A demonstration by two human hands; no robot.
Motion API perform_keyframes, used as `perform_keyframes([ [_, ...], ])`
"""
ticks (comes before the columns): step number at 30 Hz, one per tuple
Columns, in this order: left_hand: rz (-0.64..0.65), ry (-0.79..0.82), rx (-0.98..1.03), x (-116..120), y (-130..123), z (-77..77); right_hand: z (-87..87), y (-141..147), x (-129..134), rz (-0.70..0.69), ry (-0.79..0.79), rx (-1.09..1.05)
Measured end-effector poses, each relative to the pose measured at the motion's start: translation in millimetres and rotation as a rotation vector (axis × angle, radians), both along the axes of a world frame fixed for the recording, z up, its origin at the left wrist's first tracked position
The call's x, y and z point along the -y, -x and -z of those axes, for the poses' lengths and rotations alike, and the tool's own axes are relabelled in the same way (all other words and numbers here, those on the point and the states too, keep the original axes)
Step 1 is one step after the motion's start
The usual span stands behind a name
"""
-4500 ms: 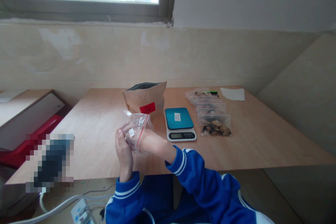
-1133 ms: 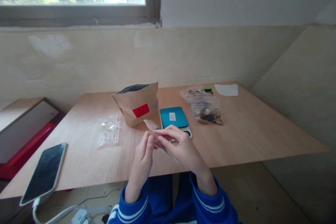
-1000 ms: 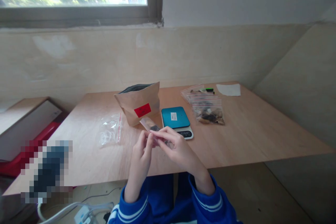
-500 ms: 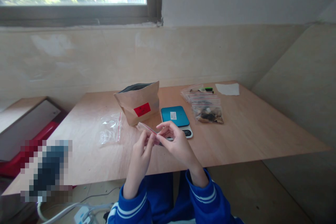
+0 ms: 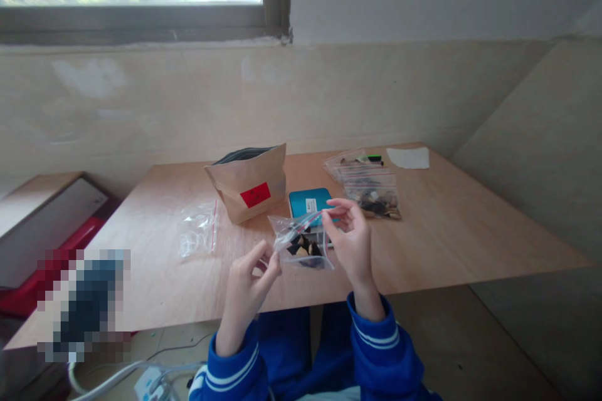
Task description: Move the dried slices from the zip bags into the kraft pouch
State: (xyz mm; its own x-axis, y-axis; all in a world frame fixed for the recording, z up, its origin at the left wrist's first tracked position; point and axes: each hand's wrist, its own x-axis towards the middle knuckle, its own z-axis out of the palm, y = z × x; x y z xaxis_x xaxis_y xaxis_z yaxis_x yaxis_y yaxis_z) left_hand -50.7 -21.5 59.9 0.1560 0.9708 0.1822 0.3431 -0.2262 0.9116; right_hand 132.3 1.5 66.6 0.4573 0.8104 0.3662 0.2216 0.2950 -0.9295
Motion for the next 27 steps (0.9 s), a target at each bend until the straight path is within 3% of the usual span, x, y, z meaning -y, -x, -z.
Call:
perform_keyframes([
  [4,0.098,0.005,0.151,-6.5,-0.4,13.0,-7.3,-1.1,5.4,-0.083,-0.018,-0.097],
  [6,0.063,0.012,0.238,-14.1,-4.6,26.4,-11.4,3.6,8.8,-0.120,-0.038,-0.151],
  [9,-0.097,0.064,0.358,-26.1,-15.2,47.6,-16.9,9.5,12.7,-0.158,-0.058,-0.222],
  [11,-0.052,0.131,0.464,-31.1,-23.8,56.6,-19.7,11.7,14.2,-0.181,-0.055,-0.281],
  [16,0.089,0.211,0.662,-25.1,-43.4,55.9,-18.0,13.0,10.9,-0.205,-0.023,-0.412],
  [18,0.090,0.266,0.778,-19.7,-49.0,52.5,-13.3,12.1,7.5,-0.217,0.011,-0.424],
  [21,-0.015,0.311,0.853,-16.3,-54.3,50.1,-9.1,8.7,5.6,-0.191,0.026,-0.260],
  [25,-0.185,0.240,0.789,-20.5,-52.1,51.1,-18.1,1.6,15.4,-0.020,-0.102,0.217],
  [27,-0.215,0.185,0.707,-22.4,-47.5,52.2,-24.1,-0.8,22.0,-0.089,-0.124,0.345],
])
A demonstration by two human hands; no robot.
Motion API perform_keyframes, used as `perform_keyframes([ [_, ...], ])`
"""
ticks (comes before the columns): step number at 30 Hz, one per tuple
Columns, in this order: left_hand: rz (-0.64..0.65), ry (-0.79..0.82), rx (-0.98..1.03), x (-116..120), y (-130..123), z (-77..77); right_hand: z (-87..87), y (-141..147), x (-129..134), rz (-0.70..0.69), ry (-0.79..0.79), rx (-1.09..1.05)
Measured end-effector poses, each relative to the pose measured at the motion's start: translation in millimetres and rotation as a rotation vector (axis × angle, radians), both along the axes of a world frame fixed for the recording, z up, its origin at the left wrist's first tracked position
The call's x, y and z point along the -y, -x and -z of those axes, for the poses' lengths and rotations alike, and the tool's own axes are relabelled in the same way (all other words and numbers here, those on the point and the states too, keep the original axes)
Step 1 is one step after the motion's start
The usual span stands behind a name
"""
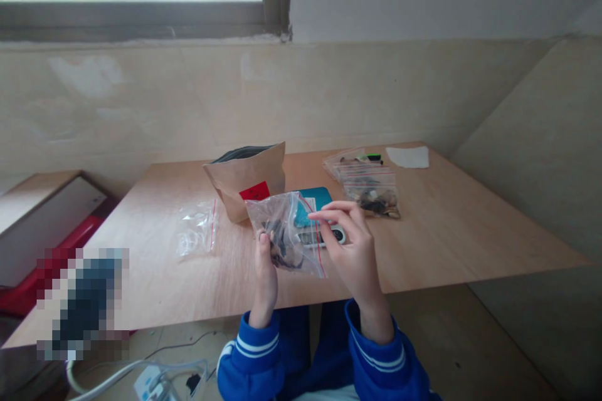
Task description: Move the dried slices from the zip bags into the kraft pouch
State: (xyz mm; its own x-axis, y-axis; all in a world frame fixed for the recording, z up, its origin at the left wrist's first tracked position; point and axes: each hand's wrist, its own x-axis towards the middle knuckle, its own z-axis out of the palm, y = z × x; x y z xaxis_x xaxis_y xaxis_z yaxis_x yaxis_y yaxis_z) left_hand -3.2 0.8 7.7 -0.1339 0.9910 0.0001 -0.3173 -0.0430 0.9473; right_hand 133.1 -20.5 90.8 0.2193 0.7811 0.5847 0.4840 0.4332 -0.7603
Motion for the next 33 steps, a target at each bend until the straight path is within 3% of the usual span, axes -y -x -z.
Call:
perform_keyframes([
  [5,-0.010,-0.033,-0.162,3.9,8.9,2.4,5.6,4.6,0.9,-0.331,0.137,0.093],
  [9,0.041,-0.097,-0.171,7.2,10.4,3.6,18.2,11.4,-7.4,-0.371,0.205,0.160],
  [14,0.033,-0.103,-0.184,5.5,10.8,5.7,16.7,11.6,-8.7,-0.450,0.291,0.206],
  [18,0.046,-0.092,-0.171,3.7,7.8,4.9,16.4,11.2,-9.9,-0.408,0.308,0.214],
  [23,0.074,-0.074,-0.103,3.2,4.2,-0.5,24.8,14.3,-14.1,-0.320,0.203,0.206],
  [33,0.026,-0.043,-0.058,0.9,7.0,-2.2,19.0,18.4,-12.6,-0.393,0.283,0.110],
])
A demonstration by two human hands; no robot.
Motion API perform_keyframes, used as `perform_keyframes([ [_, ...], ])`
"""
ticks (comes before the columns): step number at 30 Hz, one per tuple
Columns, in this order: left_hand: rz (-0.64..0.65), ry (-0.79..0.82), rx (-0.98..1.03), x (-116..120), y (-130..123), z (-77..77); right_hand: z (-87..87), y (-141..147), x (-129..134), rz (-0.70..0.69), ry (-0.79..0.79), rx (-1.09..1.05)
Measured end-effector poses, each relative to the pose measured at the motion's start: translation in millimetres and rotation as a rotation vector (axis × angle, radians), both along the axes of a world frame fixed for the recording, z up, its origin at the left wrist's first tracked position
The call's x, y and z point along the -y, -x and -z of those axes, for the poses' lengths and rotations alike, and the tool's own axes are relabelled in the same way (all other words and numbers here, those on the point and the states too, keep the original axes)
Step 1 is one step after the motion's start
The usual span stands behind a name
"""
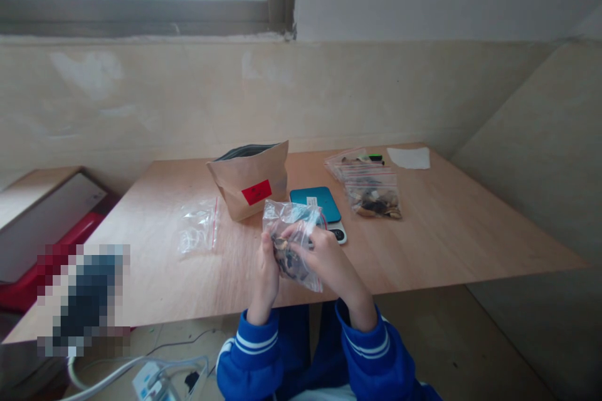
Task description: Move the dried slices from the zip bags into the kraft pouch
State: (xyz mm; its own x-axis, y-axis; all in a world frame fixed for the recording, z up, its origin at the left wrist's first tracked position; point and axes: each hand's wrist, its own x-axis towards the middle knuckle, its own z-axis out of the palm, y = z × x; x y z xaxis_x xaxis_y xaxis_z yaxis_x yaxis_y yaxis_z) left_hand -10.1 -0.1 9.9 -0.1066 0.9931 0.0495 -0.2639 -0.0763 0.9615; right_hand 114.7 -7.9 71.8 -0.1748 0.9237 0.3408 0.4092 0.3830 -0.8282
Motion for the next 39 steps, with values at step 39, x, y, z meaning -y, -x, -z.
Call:
perform_keyframes([
  [39,-0.410,0.216,0.378,-14.2,29.4,-8.4,-85.3,29.6,-174.7,-0.112,-0.335,0.036],
])
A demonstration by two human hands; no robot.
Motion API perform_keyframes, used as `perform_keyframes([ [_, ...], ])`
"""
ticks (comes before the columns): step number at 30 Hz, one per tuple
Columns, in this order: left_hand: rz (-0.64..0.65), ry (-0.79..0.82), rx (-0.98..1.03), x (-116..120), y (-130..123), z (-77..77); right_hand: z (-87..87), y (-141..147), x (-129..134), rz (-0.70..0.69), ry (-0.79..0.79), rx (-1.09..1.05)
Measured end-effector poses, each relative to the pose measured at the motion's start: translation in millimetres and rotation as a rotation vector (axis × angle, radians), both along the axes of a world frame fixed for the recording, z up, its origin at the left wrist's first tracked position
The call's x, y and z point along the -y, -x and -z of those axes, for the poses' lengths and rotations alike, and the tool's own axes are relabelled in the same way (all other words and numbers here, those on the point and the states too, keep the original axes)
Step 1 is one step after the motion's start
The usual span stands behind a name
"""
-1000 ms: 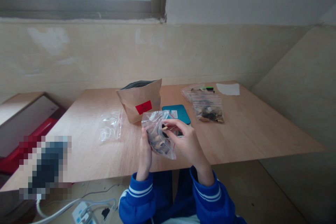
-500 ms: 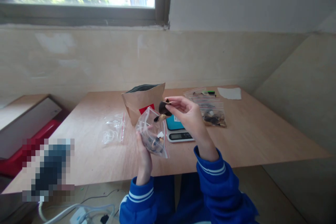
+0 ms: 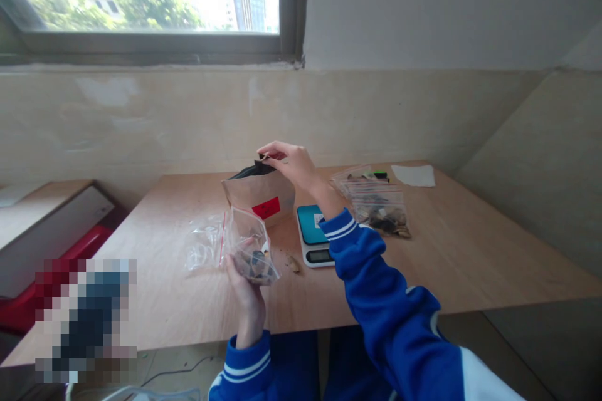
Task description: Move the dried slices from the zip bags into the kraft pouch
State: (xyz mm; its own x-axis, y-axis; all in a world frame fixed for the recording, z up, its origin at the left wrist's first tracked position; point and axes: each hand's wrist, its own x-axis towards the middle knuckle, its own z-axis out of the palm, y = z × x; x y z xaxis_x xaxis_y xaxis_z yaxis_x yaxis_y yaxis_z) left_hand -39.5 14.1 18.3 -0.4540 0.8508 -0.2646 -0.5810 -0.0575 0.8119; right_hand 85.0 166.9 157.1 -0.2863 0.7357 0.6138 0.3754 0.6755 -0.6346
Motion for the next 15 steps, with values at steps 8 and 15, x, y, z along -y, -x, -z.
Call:
perform_keyframes([
  [8,-0.041,0.043,0.032,-4.3,14.9,0.3,-7.9,-7.6,6.3,-0.036,-0.125,0.292],
  [15,-0.053,0.049,0.029,-4.4,18.3,1.8,0.1,-26.9,38.7,0.052,-0.125,0.106],
])
